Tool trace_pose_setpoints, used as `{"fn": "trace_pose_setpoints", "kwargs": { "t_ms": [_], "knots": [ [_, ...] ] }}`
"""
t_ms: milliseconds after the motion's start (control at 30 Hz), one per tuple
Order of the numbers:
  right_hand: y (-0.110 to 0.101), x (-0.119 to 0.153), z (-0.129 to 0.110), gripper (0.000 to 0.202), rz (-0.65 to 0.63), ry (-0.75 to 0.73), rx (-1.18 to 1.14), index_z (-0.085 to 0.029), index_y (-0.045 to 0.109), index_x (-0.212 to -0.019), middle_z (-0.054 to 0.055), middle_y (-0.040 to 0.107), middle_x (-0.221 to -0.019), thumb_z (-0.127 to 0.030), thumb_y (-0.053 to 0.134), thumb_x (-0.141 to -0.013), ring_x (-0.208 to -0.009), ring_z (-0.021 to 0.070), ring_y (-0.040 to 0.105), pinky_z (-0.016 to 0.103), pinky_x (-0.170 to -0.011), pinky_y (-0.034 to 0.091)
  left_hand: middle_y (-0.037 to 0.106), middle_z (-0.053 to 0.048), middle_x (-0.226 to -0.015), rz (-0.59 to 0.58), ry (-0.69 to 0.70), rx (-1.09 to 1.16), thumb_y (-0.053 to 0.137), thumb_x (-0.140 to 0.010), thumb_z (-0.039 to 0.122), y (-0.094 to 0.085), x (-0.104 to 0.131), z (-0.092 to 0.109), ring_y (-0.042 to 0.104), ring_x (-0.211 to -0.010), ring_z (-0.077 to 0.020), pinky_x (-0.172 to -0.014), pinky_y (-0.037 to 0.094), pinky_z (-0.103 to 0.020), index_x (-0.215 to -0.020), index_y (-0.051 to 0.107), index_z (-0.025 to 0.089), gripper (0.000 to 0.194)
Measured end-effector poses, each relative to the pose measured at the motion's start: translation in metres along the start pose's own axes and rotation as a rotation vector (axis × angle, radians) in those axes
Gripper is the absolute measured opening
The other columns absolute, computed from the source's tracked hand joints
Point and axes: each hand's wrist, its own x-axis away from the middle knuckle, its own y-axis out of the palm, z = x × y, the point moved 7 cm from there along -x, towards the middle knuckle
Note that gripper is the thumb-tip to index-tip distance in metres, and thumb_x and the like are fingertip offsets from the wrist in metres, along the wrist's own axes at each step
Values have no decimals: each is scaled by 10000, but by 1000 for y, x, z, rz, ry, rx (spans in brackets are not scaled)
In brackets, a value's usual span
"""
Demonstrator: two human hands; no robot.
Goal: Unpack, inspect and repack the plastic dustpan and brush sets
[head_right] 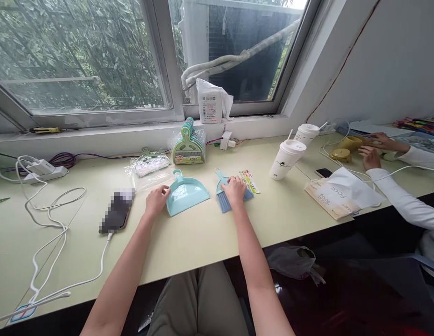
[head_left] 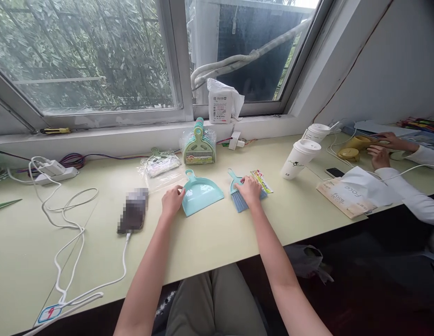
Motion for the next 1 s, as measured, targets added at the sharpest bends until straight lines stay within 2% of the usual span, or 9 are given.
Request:
{"fn": "trace_pose_setpoints", "kwargs": {
  "t_ms": [100,167,333,400,533,600,700,800,1000],
  "knots": [
    [-8,6,-22,191,2,-94,-117,-207,593,-817,63,626,-897,-390,556,-779,-907,217,553,316,-778,378,695,-53,-841,8,5,-19,402,-861,445,0,4,5,616,-827,-235,-704,418,-311,-883,627,242,304],
    [-8,15,-43,179,-30,-198,-168,-212,588,-832,56,629,-901,-385,564,-794,-913,211,556,314,-794,373,693,-46,-834,-24,61,10,405,-860,447,5,10,17,616,-811,-226,-696,422,-305,-862,626,245,300],
    [16,43,-81,152,-202,-389,-151,-222,620,-880,56,631,-948,-353,575,-818,-960,217,542,323,-807,377,673,-19,-820,-330,505,166,402,-880,448,35,41,75,593,-729,-161,-702,442,-266,-845,661,246,330],
    [23,46,-84,166,-222,-401,-143,-224,637,-917,62,628,-983,-349,569,-832,-987,224,533,334,-819,377,657,-38,-853,-256,609,123,403,-895,417,32,46,85,585,-779,-170,-711,445,-271,-854,668,235,324],
    [25,44,-81,183,-247,-426,-184,-230,664,-907,56,630,-1009,-379,588,-832,-992,223,531,352,-847,373,597,-90,-1125,111,685,-70,498,-870,312,11,44,81,516,-1049,-242,-867,420,-362,-1105,606,243,267],
    [26,44,-83,174,-282,-475,-226,-239,674,-898,42,633,-1015,-381,602,-827,-989,215,530,353,-859,371,549,-98,-1225,179,742,-162,497,-864,223,9,45,79,477,-1119,-259,-937,379,-406,-1176,561,248,320],
    [28,47,-89,166,-336,-548,-286,-247,685,-898,28,635,-1023,-377,615,-822,-980,202,527,344,-869,374,567,-96,-1184,123,865,-254,413,-860,88,18,51,81,494,-1098,-237,-941,379,-392,-1130,575,231,345],
    [32,47,-91,164,-345,-558,-306,-242,693,-890,30,639,-1011,-371,622,-818,-963,200,526,344,-871,380,598,-88,-1094,66,938,-293,372,-847,36,28,53,84,525,-1024,-218,-869,422,-352,-1083,581,204,358],
    [38,47,-95,158,-314,-548,-263,-230,688,-870,37,646,-995,-360,611,-824,-914,212,518,349,-834,403,626,-68,-888,64,768,-323,415,-838,51,38,41,82,546,-874,-214,-716,451,-323,-948,606,195,264]
  ]
}}
